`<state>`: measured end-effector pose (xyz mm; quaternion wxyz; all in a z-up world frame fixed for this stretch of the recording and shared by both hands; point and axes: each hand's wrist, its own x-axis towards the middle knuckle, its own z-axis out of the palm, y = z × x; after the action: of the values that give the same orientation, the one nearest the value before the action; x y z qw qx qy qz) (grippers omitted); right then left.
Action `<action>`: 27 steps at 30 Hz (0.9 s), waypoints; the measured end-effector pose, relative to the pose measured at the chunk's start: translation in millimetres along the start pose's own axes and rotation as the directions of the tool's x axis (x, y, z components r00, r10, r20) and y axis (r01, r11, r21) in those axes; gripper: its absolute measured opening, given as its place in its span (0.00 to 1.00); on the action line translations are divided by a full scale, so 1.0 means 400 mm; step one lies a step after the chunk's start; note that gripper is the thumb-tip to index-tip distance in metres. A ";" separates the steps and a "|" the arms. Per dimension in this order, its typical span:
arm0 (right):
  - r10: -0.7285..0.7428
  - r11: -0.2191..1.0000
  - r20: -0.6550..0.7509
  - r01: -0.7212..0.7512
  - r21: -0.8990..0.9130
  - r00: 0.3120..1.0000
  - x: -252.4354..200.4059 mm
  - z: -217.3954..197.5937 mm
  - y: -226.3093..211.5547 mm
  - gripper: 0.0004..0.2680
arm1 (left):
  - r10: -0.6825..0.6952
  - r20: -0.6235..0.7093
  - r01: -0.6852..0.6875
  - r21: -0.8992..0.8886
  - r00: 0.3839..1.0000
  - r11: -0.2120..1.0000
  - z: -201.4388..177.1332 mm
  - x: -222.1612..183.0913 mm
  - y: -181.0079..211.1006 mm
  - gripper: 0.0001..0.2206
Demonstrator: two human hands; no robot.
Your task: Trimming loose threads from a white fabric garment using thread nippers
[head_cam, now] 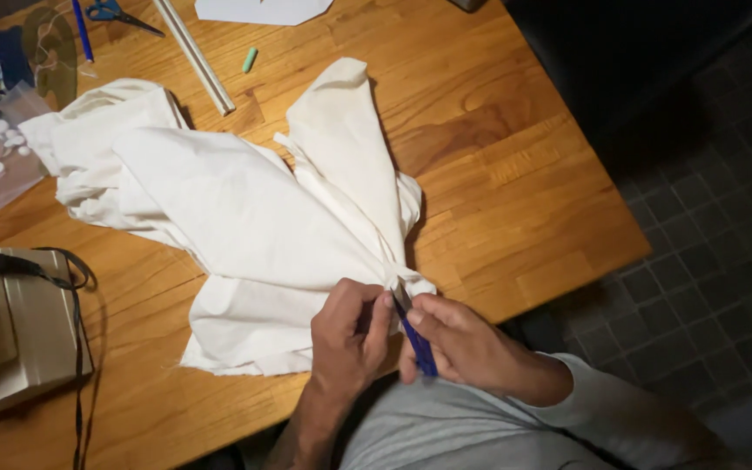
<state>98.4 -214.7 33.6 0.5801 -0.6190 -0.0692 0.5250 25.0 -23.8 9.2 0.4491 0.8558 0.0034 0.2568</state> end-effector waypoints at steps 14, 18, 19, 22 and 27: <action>-0.143 0.989 0.077 0.139 0.055 0.987 0.032 -0.032 0.075 0.15 | 0.008 0.003 -0.008 -0.001 1.000 1.000 -0.005 -0.003 0.005 0.08; -0.175 0.979 0.076 0.165 0.119 0.982 0.038 -0.033 0.077 0.15 | 0.024 -0.003 -0.024 0.004 1.000 1.000 -0.004 -0.009 -0.004 0.08; -0.175 0.979 0.075 0.165 0.119 0.982 0.038 -0.035 0.072 0.15 | 0.025 -0.002 -0.025 0.003 1.000 1.000 -0.005 -0.005 -0.001 0.08; -0.155 0.987 0.062 0.151 0.061 0.986 0.034 -0.034 0.060 0.15 | -0.004 0.022 0.005 -0.041 1.000 0.999 -0.010 -0.003 0.005 0.07; -0.150 0.989 0.054 0.151 -0.005 0.987 0.034 -0.036 0.060 0.15 | 0.024 0.024 -0.023 -0.025 0.999 0.999 -0.007 -0.002 0.001 0.09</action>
<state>102.3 -222.1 3.4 0.6132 -0.6004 -0.1334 0.4957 23.1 -22.1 10.5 0.4565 0.8533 -0.0154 0.2515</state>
